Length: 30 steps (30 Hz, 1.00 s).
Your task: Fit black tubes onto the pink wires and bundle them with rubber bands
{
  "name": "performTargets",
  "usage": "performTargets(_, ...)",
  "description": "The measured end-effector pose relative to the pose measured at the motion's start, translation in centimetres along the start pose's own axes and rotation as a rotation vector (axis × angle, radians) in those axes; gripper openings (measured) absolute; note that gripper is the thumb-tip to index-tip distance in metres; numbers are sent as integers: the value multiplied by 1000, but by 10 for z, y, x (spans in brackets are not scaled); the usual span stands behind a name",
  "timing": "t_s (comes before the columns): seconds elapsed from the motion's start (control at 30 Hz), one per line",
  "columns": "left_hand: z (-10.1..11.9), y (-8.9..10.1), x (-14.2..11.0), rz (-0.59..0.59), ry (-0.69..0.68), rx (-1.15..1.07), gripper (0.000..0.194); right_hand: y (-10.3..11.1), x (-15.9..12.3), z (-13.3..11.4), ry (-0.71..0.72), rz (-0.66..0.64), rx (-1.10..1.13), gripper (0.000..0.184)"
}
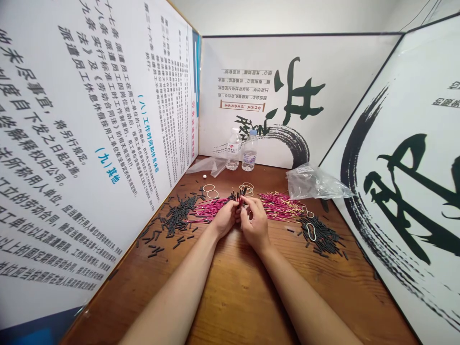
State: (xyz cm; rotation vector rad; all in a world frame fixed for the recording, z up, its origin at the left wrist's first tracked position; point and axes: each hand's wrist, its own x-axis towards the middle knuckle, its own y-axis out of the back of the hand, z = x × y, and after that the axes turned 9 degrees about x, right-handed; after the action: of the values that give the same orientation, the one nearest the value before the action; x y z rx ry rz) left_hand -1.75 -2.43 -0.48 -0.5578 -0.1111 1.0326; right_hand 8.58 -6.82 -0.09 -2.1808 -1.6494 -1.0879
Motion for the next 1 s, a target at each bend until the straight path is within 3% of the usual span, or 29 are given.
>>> performTargets(0.27, -9, 2, 7, -24, -83, 103, 17, 0, 2, 5, -50, 62, 28, 20)
performTargets(0.57, -2, -2, 1, 40, -59, 107, 15, -1, 1, 17, -199, 146, 134, 18)
performTargets(0.7, -1, -4, -1, 55, -72, 68, 13, -1, 0, 15, -183, 137, 141, 18)
performTargets(1.0, 1, -5, -1, 50, -130, 93, 11, 2, 4, 5, -146, 253, 209, 12)
